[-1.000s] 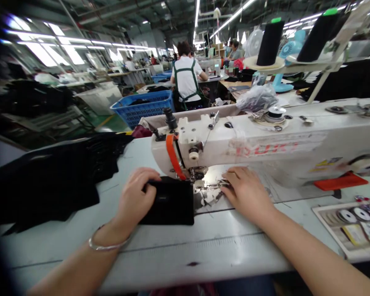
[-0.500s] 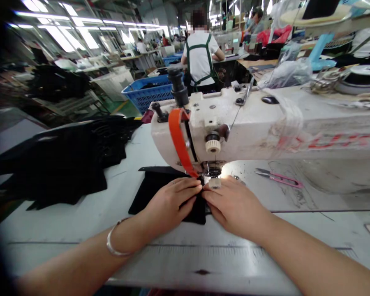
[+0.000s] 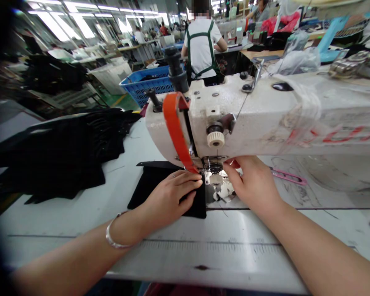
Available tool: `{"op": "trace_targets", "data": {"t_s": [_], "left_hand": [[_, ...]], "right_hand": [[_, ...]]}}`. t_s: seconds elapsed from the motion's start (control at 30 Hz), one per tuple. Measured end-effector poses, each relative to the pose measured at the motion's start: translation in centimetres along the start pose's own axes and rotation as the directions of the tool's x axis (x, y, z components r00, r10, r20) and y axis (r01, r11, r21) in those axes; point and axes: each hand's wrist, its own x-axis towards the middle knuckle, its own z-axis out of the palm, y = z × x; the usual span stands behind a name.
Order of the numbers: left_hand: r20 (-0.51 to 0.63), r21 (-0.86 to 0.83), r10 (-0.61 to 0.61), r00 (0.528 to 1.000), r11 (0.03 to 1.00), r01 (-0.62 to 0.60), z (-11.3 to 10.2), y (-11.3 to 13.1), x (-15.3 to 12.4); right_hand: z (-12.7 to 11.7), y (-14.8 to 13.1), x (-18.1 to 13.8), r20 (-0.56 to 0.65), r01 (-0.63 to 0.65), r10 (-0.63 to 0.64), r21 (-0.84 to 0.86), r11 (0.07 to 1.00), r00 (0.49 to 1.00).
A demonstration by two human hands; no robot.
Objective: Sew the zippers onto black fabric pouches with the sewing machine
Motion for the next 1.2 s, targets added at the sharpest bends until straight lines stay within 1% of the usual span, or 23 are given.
{"op": "trace_targets", "data": {"t_s": [0.33, 0.5, 0.83, 0.9, 1.03, 1.1, 1.13, 1.17, 1.2], "left_hand": [[0.007, -0.03, 0.007, 1.0, 1.0, -0.007, -0.2, 0.1, -0.1], [0.031, -0.052, 0.0, 1.0, 0.999, 0.001, -0.3, 0.1, -0.1], [0.03, -0.078, -0.008, 1.0, 0.997, 0.011, -0.5, 0.3, -0.3], [0.031, -0.082, -0.01, 0.999, 0.997, 0.012, -0.5, 0.3, -0.3], [0.018, -0.078, -0.006, 1.0, 0.997, 0.007, -0.5, 0.1, -0.3], [0.014, -0.075, 0.002, 1.0, 0.997, -0.001, -0.4, 0.0, -0.2], [0.011, -0.073, 0.006, 1.0, 0.997, -0.005, -0.4, -0.1, -0.2], [0.008, -0.073, 0.011, 1.0, 0.997, -0.01, -0.4, -0.2, -0.2], [0.005, -0.073, 0.014, 1.0, 0.997, -0.013, -0.4, -0.3, -0.1]], "right_hand": [[0.3, 0.0, -0.1, -0.038, 0.0, 0.001, 0.006, 1.0, 0.999], [0.4, 0.0, -0.1, -0.039, 0.0, 0.0, 0.002, 1.0, 0.999], [0.3, -0.1, -0.1, -0.041, -0.01, 0.01, 0.01, 1.0, 0.999], [0.2, -0.1, 0.0, -0.03, 0.007, -0.007, 0.021, 1.0, 1.0], [-1.2, 0.0, 0.2, 0.027, 0.112, -0.115, 0.088, 0.99, 0.993], [-2.3, -0.1, 0.3, 0.083, 0.166, -0.179, 0.142, 0.976, 0.98], [-2.8, -0.1, 0.4, 0.135, 0.188, -0.214, 0.179, 0.966, 0.968], [-3.3, -0.1, 0.5, 0.208, 0.209, -0.257, 0.226, 0.952, 0.944], [-3.7, -0.1, 0.6, 0.3, 0.222, -0.302, 0.274, 0.936, 0.905]]}}
